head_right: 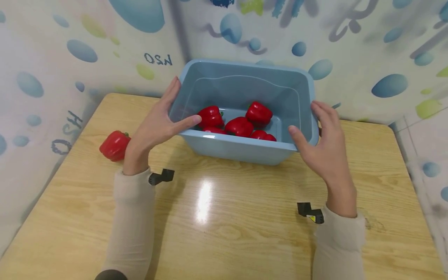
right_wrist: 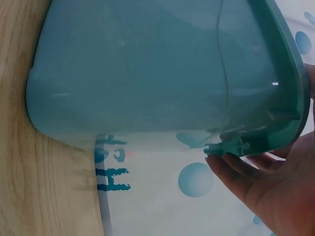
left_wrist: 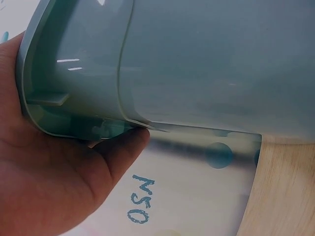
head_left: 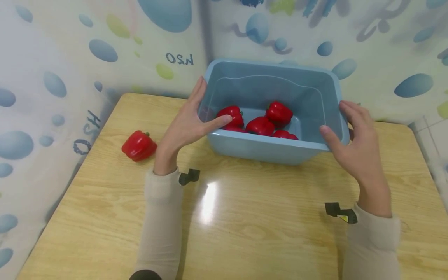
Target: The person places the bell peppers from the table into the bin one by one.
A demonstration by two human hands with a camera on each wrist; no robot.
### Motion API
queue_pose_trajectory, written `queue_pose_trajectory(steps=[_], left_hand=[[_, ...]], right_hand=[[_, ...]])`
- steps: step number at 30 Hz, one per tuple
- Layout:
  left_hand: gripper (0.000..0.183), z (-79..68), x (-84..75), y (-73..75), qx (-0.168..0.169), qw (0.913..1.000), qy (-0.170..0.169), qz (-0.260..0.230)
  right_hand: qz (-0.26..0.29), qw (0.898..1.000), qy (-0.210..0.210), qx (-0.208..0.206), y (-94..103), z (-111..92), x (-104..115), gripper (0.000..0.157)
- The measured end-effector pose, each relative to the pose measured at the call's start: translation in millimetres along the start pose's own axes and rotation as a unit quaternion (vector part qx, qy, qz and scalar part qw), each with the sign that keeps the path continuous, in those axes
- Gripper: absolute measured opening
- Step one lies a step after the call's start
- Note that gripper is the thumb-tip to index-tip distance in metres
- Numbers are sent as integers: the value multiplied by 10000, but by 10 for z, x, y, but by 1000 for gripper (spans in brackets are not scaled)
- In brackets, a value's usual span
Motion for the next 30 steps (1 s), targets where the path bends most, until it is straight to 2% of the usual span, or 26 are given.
queue_pose_trajectory(steps=[11,19,30], left_hand=[[107,12,-1,5,8,10000,-28,25],[107,9,-3,3,-13,10000,-73,16],[104,2,11,-4,-113,9999,-102,-32]], right_hand=[[230,9988,103,424,-65,48,45,79],[189,9973,-72,703,-57,56,14,86],[238,9958,-127,877,-65,65,-11,91]])
Point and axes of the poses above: each hand's wrist, its own z-axis towards the middle knuckle, its own y-axis out of the back of the hand, x = y × z, the point moved 4 cm from there along z, towards the middle knuckle, and after that the axes turned 4 degrees about y, right-handed, at the moved point
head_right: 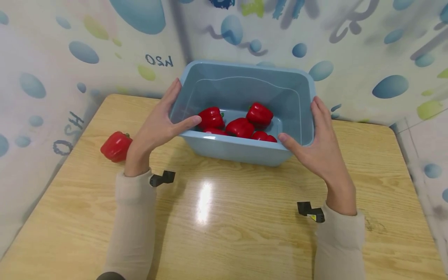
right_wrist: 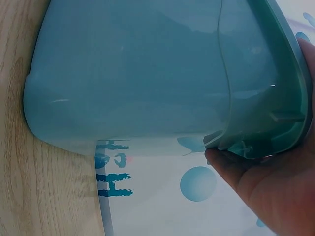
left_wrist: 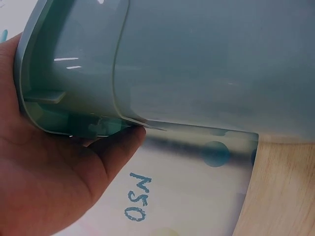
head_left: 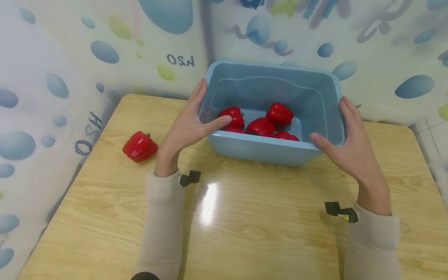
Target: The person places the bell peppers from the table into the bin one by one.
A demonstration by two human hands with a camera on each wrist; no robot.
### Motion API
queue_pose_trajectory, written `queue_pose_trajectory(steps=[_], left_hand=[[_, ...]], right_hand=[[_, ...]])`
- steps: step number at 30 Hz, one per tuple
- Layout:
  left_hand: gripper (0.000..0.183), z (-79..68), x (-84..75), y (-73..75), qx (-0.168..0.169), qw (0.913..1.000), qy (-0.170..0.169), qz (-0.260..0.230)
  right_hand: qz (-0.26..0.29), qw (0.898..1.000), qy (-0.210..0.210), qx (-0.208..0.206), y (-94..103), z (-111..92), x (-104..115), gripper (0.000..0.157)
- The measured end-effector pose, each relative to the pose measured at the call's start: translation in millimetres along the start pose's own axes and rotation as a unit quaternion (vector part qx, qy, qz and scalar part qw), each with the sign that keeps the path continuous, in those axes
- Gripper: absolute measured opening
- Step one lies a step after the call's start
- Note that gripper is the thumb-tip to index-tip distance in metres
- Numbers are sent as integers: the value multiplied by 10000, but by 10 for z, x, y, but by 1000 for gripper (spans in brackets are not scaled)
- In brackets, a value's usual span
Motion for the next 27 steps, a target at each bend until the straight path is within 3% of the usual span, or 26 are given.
queue_pose_trajectory(steps=[7,11,14,19,23,27], left_hand=[[92,-40,46,36,-119,9997,-58,-201],[85,-100,-25,70,-218,9981,-300,-501],[77,-204,-136,93,-195,9950,-508,-833],[70,-436,-208,150,-298,9921,-463,-1124],[68,-597,-115,189,-710,9913,-429,-1026],[65,-730,149,213,-1196,9873,-411,-961]], right_hand=[[118,9999,-37,87,-15,19,-13,93],[133,9998,-73,108,-14,20,-13,94],[173,9998,-62,118,-4,14,-11,94],[250,9996,-11,129,-1,17,-3,93],[258,9996,-15,116,-5,23,0,92],[265,9996,-25,117,-1,24,0,92]])
Point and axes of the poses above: each hand's wrist, its own z-axis towards the middle knuckle, its own y-axis out of the back of the hand, x = y × z, the point moved 4 cm from there along z, towards the middle knuckle, and after that the axes turned 4 degrees about y, right-handed, at the moved point
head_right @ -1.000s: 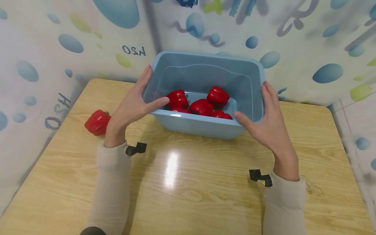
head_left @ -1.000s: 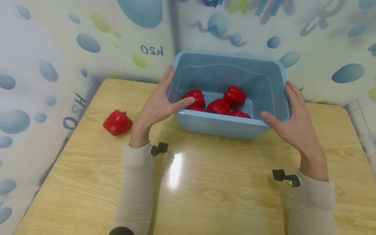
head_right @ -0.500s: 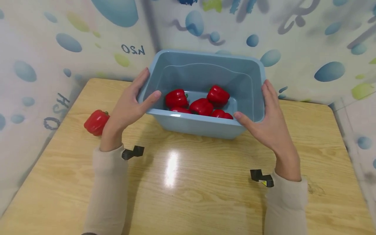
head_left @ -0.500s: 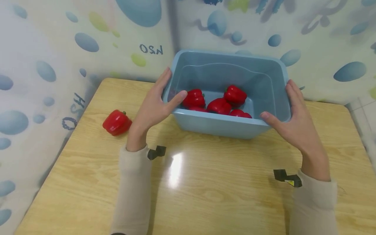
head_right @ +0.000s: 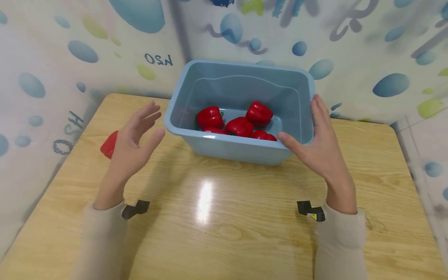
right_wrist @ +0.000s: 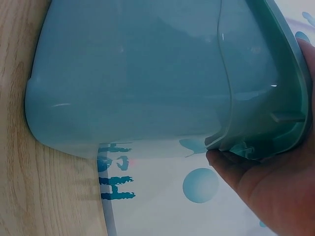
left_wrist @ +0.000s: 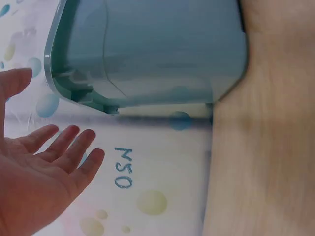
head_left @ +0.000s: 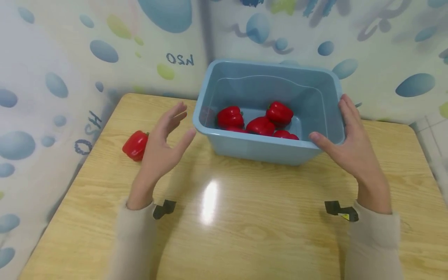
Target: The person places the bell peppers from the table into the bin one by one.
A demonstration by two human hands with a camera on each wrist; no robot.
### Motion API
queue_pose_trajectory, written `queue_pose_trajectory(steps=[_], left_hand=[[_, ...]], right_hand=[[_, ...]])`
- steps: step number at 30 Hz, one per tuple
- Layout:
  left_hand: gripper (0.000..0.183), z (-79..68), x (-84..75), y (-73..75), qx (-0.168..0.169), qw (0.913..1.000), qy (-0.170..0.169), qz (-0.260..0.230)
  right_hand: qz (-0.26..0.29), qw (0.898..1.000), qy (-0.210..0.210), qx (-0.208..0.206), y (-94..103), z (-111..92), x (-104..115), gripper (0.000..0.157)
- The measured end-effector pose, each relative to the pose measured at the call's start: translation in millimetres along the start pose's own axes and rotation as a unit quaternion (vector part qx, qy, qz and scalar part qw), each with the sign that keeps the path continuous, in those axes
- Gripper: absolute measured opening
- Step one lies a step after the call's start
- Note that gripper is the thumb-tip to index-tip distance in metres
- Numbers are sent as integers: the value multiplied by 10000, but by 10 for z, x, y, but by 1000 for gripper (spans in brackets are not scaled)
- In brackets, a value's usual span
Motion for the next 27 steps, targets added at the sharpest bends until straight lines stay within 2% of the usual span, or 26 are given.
queue_pose_trajectory(steps=[3,8,11,13,17,20,22,24,27], left_hand=[[66,-114,163,97,-264,9996,-28,-6],[68,-364,264,318,-597,9982,-21,31],[71,-536,341,479,-896,9957,-64,211],[73,-655,405,586,-1100,9933,32,350],[76,-844,562,753,-1370,9866,699,553],[75,-933,690,833,-1434,9773,1397,692],[75,-972,767,864,-1425,9715,1748,734],[75,-994,839,878,-1369,9678,1962,777],[77,-998,949,877,-1313,9688,1958,759]], right_hand=[[33,10000,-10,5,1,-3,-4,92],[29,10000,-20,6,-1,-8,-5,92],[8,10000,4,-7,-2,-2,0,92],[0,10000,4,-1,-5,1,4,92],[17,10000,5,11,-11,4,14,92],[42,10000,34,1,-12,6,17,91],[56,10000,57,-4,-12,3,20,92],[43,10000,76,-15,-12,0,23,91],[46,10000,59,-3,-16,-4,32,90]])
Point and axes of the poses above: each hand's wrist, its own z-axis towards the middle knuckle, its own y-axis out of the back of the hand, x = y × z, the point moved 4 cm from there along z, towards the middle knuckle, and after that the axes turned 4 degrees about y, right-handed, at the moved point
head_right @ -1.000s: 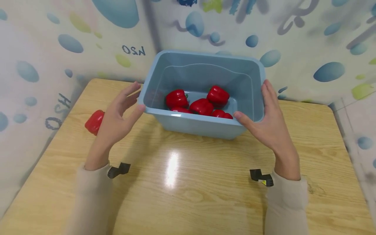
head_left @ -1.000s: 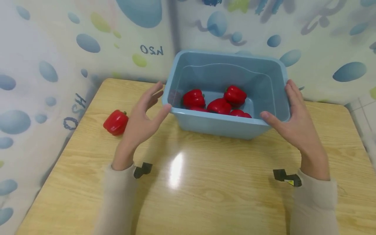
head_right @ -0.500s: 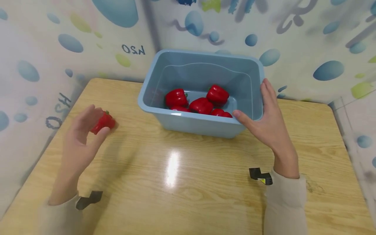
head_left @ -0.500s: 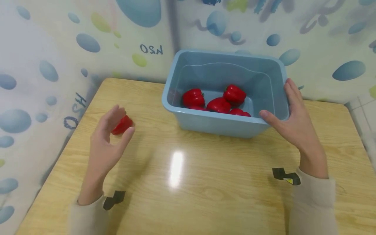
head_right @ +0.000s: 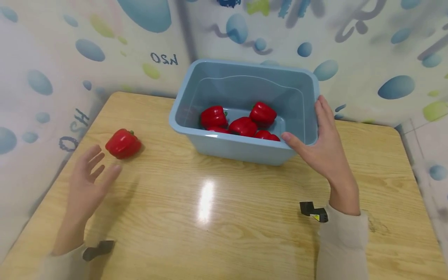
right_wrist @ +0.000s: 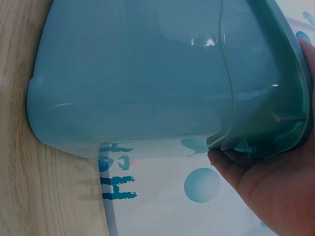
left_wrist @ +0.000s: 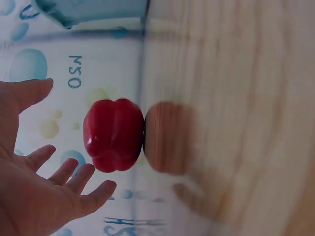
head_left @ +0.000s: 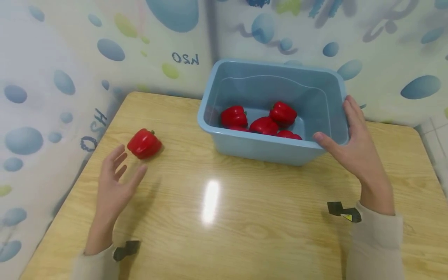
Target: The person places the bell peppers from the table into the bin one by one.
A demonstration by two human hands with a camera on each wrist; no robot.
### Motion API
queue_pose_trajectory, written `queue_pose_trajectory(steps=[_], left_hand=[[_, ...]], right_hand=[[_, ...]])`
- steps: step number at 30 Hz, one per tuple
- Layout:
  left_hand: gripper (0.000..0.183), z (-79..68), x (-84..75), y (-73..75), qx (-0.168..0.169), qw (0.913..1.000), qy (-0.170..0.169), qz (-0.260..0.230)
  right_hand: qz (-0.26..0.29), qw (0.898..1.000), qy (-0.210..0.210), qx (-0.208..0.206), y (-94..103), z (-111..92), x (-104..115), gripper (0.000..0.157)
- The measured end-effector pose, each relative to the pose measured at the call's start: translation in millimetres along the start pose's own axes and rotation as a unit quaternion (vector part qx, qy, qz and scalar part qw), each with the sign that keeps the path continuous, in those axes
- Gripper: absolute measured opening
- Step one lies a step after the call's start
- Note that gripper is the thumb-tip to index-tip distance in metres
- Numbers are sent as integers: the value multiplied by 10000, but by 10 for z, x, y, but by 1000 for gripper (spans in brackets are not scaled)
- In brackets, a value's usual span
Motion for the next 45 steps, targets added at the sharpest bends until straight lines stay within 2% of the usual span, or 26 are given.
queue_pose_trajectory(steps=[4,8,15,20,26,32,45], left_hand=[[79,78,68,-62,61,9998,-168,17],[83,153,120,-129,73,9999,-146,50],[88,338,216,-289,-254,9985,-476,20],[84,420,214,-346,-401,9973,-609,-79],[79,498,182,-390,-460,9949,-835,318],[76,581,187,-445,-440,9946,-823,461],[59,752,236,-535,-669,9948,-726,238]], right_hand=[[9,10000,-75,21,9,-5,-9,89],[1,10000,-70,28,11,-4,-11,89],[63,10000,47,0,5,4,-8,90],[78,9999,83,9,8,4,-8,90],[81,10000,22,35,7,4,-14,91],[84,10000,34,22,10,8,-3,90],[50,9998,169,-7,9,-2,-35,90]])
Point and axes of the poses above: each hand's wrist, its own z-axis towards the middle knuckle, its own y-axis out of the back of the hand, x = y × z, the point moved 4 cm from there along z, towards the middle knuckle, and after that the axes turned 4 degrees about y, right-handed, at the moved point
